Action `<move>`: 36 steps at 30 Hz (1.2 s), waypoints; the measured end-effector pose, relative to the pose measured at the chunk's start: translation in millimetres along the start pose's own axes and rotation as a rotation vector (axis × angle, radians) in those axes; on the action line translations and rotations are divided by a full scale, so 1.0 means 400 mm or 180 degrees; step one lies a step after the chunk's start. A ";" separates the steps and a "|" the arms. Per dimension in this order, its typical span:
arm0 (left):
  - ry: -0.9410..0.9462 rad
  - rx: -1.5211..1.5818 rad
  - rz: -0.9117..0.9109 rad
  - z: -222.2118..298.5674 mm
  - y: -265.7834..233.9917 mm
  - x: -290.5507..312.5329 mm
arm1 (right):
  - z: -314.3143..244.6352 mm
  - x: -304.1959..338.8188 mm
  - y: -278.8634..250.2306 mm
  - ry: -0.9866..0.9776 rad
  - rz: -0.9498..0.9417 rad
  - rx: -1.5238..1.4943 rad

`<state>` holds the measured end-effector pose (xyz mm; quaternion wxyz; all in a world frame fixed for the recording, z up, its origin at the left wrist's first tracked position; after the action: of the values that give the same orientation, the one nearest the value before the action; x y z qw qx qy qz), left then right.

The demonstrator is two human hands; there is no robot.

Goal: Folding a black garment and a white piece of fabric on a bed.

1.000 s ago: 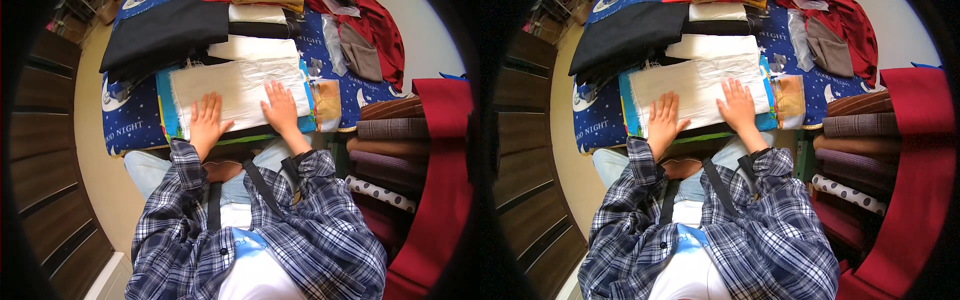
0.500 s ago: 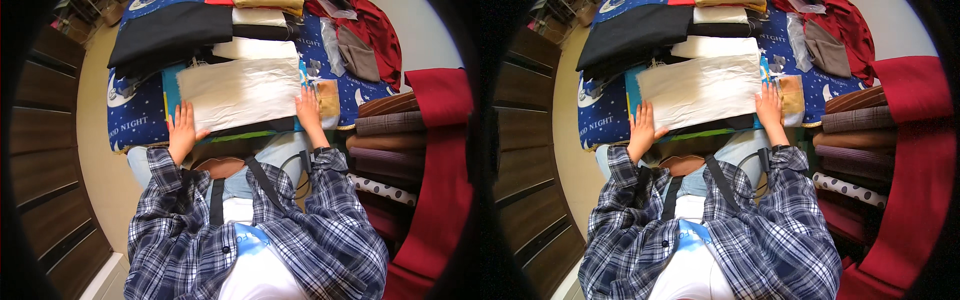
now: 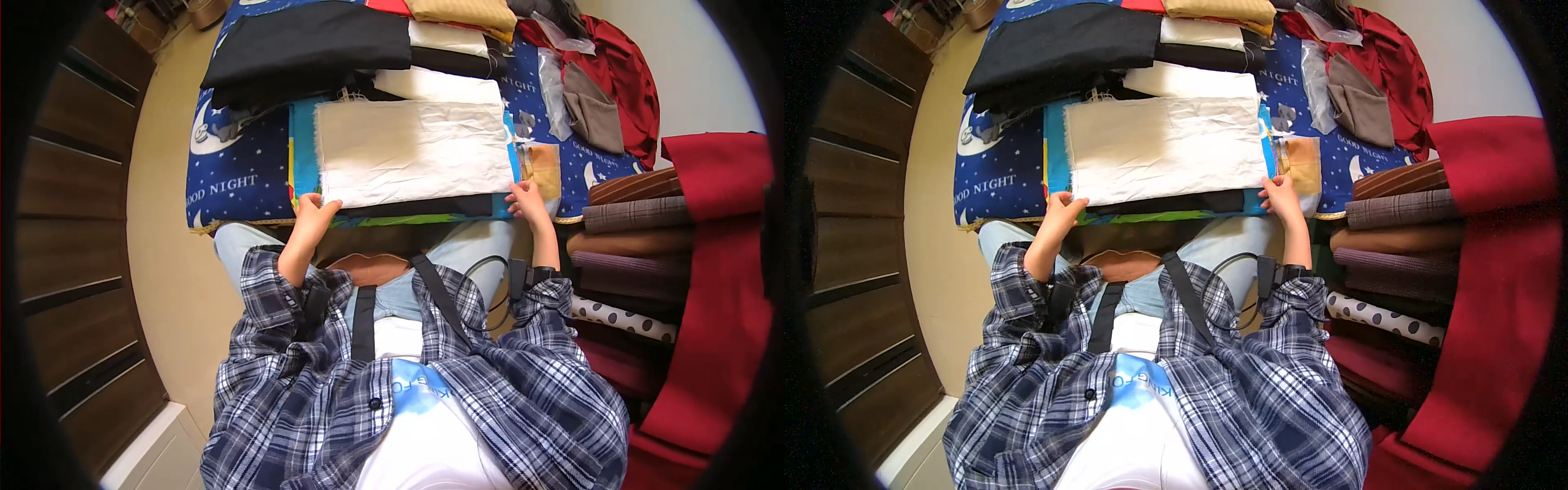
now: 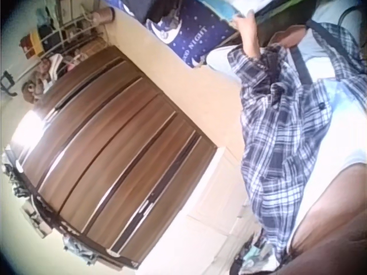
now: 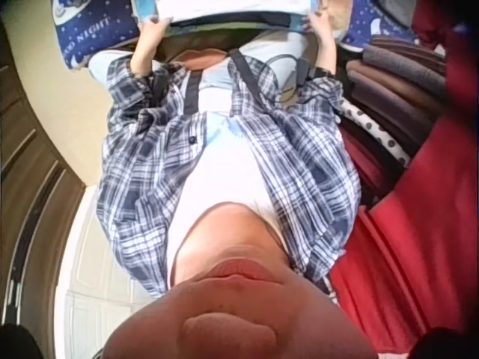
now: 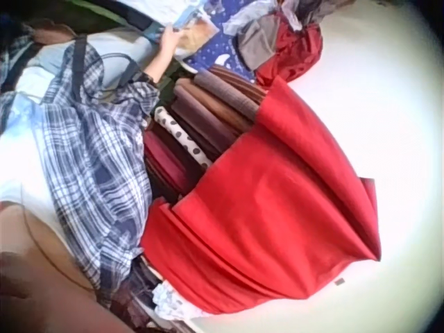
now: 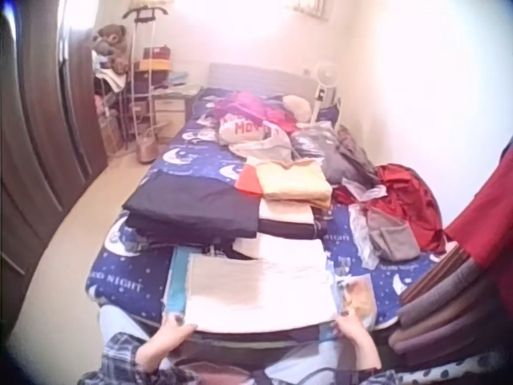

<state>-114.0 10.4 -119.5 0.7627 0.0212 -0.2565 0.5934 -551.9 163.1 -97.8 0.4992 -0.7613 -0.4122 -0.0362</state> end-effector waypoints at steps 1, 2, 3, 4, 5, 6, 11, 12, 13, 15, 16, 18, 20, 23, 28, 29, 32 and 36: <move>-0.0387 0.0445 -0.0066 -0.019 0.017 0.016 | -0.006 0.007 0.022 -0.0020 -0.0265 -0.0466; -0.0769 0.0883 -0.0127 -0.032 0.028 0.034 | -0.020 0.015 0.045 -0.0043 -0.0535 -0.0941; -0.0772 0.0893 -0.0119 -0.038 0.028 0.031 | -0.024 0.014 0.047 -0.0050 -0.0540 -0.0931; -0.0891 0.1299 -0.0378 -0.051 0.057 0.027 | -0.025 0.009 0.041 -0.0013 -0.0419 -0.1023; -0.1010 0.1704 -0.0648 -0.050 0.085 0.031 | -0.018 0.005 0.032 0.0031 -0.0292 -0.1114; -0.1027 0.1716 -0.0628 -0.045 0.088 0.032 | -0.014 -0.001 0.035 0.0034 -0.0291 -0.1106; -0.0570 0.1709 -0.0168 -0.027 0.062 0.021 | -0.010 0.001 0.036 0.0192 -0.0369 -0.1995; -0.0516 0.1783 -0.0166 -0.024 0.060 0.018 | -0.014 0.004 0.034 0.0187 -0.0364 -0.1992; -0.0513 0.1789 -0.0169 -0.026 0.062 0.017 | -0.025 0.005 0.033 0.0098 -0.0377 -0.2044; -0.0398 0.1907 -0.0245 -0.020 0.068 0.011 | -0.056 0.018 0.032 0.0007 -0.0387 -0.2097; -0.0397 0.1911 -0.0246 -0.022 0.069 0.011 | -0.094 0.020 0.025 -0.0279 -0.0416 -0.2140; -0.0169 0.1790 -0.0287 -0.007 0.069 0.012 | -0.164 0.038 0.016 -0.0561 -0.0440 -0.2179; -0.0121 0.1794 -0.0299 -0.002 0.072 0.011 | -0.263 0.066 0.001 -0.1149 -0.0287 -0.1908; -0.0061 0.1801 -0.0385 -0.001 0.075 0.008 | -0.411 0.135 0.040 -0.1740 -0.0273 -0.1528; -0.0114 0.2073 -0.0546 0.005 0.092 0.021 | -0.619 0.303 0.176 -0.2845 0.0022 -0.0192; -0.0138 0.2100 -0.0609 -0.002 0.094 0.021 | -0.660 0.359 0.214 -0.3045 -0.0024 0.0023; -0.0221 0.2206 -0.0705 0.008 0.113 0.027 | -0.703 0.421 0.349 -0.3596 -0.0117 0.0605; -0.0322 0.2201 -0.0730 -0.013 0.123 0.031 | -0.687 0.415 0.475 -0.3783 -0.0239 0.1196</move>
<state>-155.0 37.6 -132.2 0.7584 0.3356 -0.0741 0.5539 -218.6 13.5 -21.9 0.3083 -0.5355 -0.6453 0.4492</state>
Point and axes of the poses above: each hand's wrist, its own x-axis away from the middle knuckle, its own y-axis out of the palm, z = x × y, the point moved 10 cm from there along -x, towards the middle knuckle, and after that the axes turned 12 degrees about x, right-handed, at the moved point
